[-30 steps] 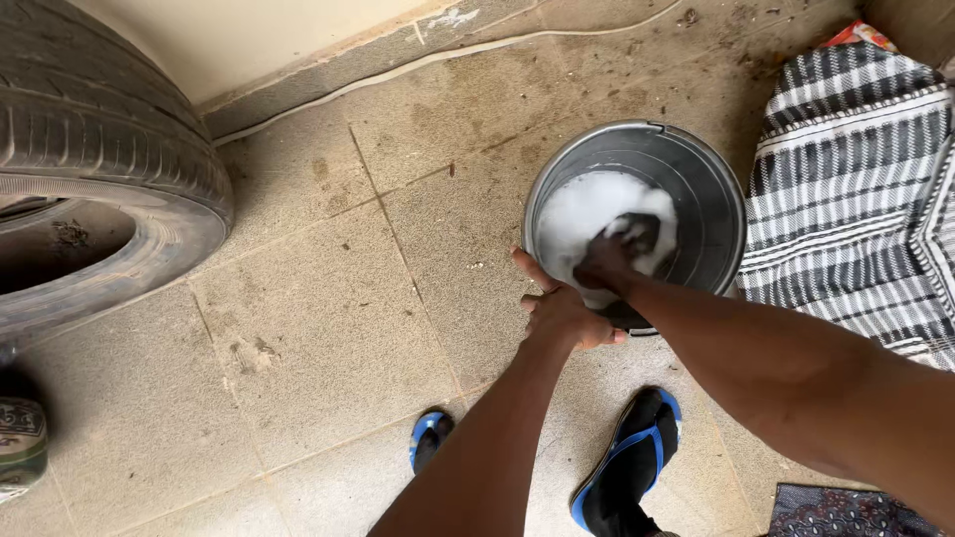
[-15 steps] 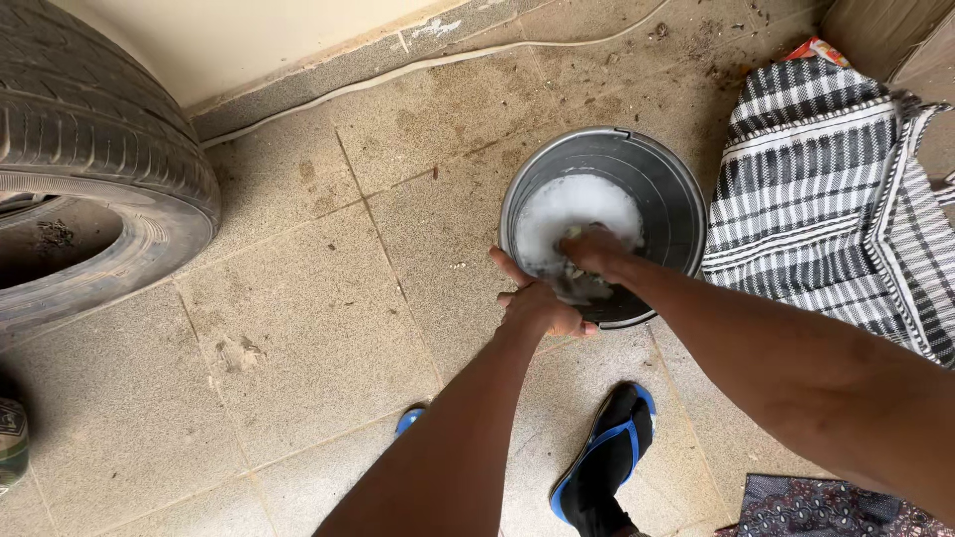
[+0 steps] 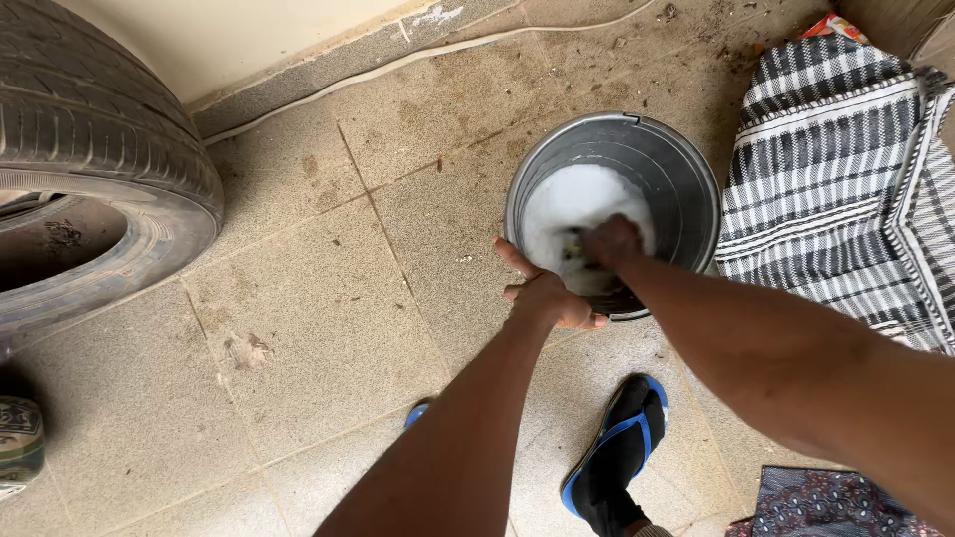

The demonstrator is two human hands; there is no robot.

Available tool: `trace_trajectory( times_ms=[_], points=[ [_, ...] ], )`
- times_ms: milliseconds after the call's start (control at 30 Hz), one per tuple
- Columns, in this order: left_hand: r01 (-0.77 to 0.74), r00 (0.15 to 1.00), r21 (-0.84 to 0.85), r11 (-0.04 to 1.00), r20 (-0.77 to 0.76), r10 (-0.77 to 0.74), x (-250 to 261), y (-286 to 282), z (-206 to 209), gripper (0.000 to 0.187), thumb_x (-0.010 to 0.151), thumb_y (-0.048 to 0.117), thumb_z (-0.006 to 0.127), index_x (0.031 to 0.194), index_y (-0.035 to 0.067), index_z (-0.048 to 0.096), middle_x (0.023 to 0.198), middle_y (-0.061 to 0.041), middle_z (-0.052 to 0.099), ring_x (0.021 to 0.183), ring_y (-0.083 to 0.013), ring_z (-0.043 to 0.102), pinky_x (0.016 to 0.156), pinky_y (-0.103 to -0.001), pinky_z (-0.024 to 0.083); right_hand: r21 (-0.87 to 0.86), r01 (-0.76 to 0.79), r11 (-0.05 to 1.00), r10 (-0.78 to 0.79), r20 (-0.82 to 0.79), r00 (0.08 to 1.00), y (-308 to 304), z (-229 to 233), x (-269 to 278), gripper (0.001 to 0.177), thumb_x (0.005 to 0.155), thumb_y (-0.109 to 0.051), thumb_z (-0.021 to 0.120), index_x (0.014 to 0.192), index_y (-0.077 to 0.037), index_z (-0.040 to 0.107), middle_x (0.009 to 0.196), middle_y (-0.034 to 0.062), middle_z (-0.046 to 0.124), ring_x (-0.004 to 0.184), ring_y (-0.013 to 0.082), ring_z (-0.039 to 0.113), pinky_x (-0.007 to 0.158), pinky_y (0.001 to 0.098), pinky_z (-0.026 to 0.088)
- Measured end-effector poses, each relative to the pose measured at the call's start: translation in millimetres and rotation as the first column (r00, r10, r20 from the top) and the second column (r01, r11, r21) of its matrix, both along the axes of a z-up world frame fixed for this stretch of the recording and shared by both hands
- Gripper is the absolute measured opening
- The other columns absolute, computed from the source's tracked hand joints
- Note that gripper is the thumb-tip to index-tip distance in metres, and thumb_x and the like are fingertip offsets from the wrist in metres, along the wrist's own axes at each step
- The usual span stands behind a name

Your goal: The person wipes a window pane and frame with a patterned cloth, repeatedly dipping the cloth into a bucket of soapy water and wringing it out. They clean multiple sections of the window, including the glass and the frame edges, while standing on a balcony.

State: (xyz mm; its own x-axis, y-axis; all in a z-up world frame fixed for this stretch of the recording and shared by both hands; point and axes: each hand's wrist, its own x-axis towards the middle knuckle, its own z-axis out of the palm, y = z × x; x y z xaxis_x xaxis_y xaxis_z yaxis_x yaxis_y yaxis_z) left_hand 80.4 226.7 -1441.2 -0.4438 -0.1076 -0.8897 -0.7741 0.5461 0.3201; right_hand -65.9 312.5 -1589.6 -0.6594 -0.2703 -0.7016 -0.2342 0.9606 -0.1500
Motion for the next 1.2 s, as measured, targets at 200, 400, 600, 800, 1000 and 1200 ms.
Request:
trace_trajectory(
  times_ms=[200,400,600,800,1000,1200],
  points=[
    [-0.1,0.995,0.014,0.995,0.024,0.1,-3,0,6,0.138,0.073,0.05,0.096,0.159,-0.014,0.01,0.154,-0.053,0.0,0.145,-0.05,0.029,0.123,-0.035,0.03,-0.072,0.138,0.988,-0.102,0.369,0.924,-2,-2,7,0.05,0.099,-0.045,0.059,0.129,-0.005,0.059,0.141,0.0203,0.054,0.131,0.0322,0.046,0.108,0.0515,0.039],
    [0.109,0.994,0.024,0.994,-0.034,-0.108,0,4,-1,0.078,0.077,0.052,0.083,0.144,0.019,0.061,0.141,-0.019,0.048,0.142,-0.0477,0.029,0.124,-0.043,0.02,-0.029,0.0,1.0,0.0,0.006,1.0,0,-1,8,0.05,0.101,-0.043,0.059,0.133,-0.006,0.056,0.146,0.0201,0.049,0.136,0.0328,0.042,0.111,0.0531,0.035],
    [0.027,0.998,0.055,0.998,-0.057,-0.023,-1,6,-18,0.083,0.071,0.055,0.089,0.139,0.013,0.065,0.126,-0.014,0.069,0.138,-0.0397,0.031,0.113,-0.04,0.044,-0.129,0.199,0.972,-0.145,0.343,0.928,-5,-4,30,0.049,0.102,-0.041,0.058,0.136,-0.006,0.054,0.152,0.02,0.045,0.141,0.0334,0.037,0.114,0.0546,0.032],
    [0.195,0.981,0.019,0.981,-0.016,-0.194,-8,5,-21,0.092,0.074,0.064,0.081,0.145,0.009,0.058,0.135,-0.015,0.07,0.145,-0.0424,0.023,0.124,-0.056,0.005,-0.194,0.408,0.892,-0.299,0.424,0.855,-3,33,11,0.049,0.103,-0.039,0.057,0.14,-0.007,0.051,0.158,0.0199,0.04,0.146,0.0339,0.032,0.117,0.0562,0.029],
    [0.276,0.961,-0.035,0.961,0.003,-0.276,-15,4,-23,0.096,0.077,0.069,0.077,0.153,0.018,0.049,0.168,-0.009,0.026,0.148,-0.0565,0.006,0.116,-0.058,0.029,-0.253,0.583,0.772,-0.373,0.562,0.738,19,78,6,0.041,0.094,-0.021,0.062,0.126,0.004,0.062,0.14,0.0149,0.061,0.125,0.0244,0.056,0.108,0.051,0.042],
    [0.406,0.912,0.009,0.914,0.066,-0.405,-21,4,-28,0.09,0.081,0.073,0.067,0.155,0.025,0.047,0.164,-0.019,0.033,0.151,-0.0597,0.006,0.12,-0.07,-0.01,-0.389,0.729,0.563,-0.149,0.82,0.552,40,127,13,0.024,0.086,-0.017,0.074,0.109,-0.008,0.075,0.093,0.0061,0.072,0.076,0.0116,0.066,0.064,0.0236,0.058]
  ],
)
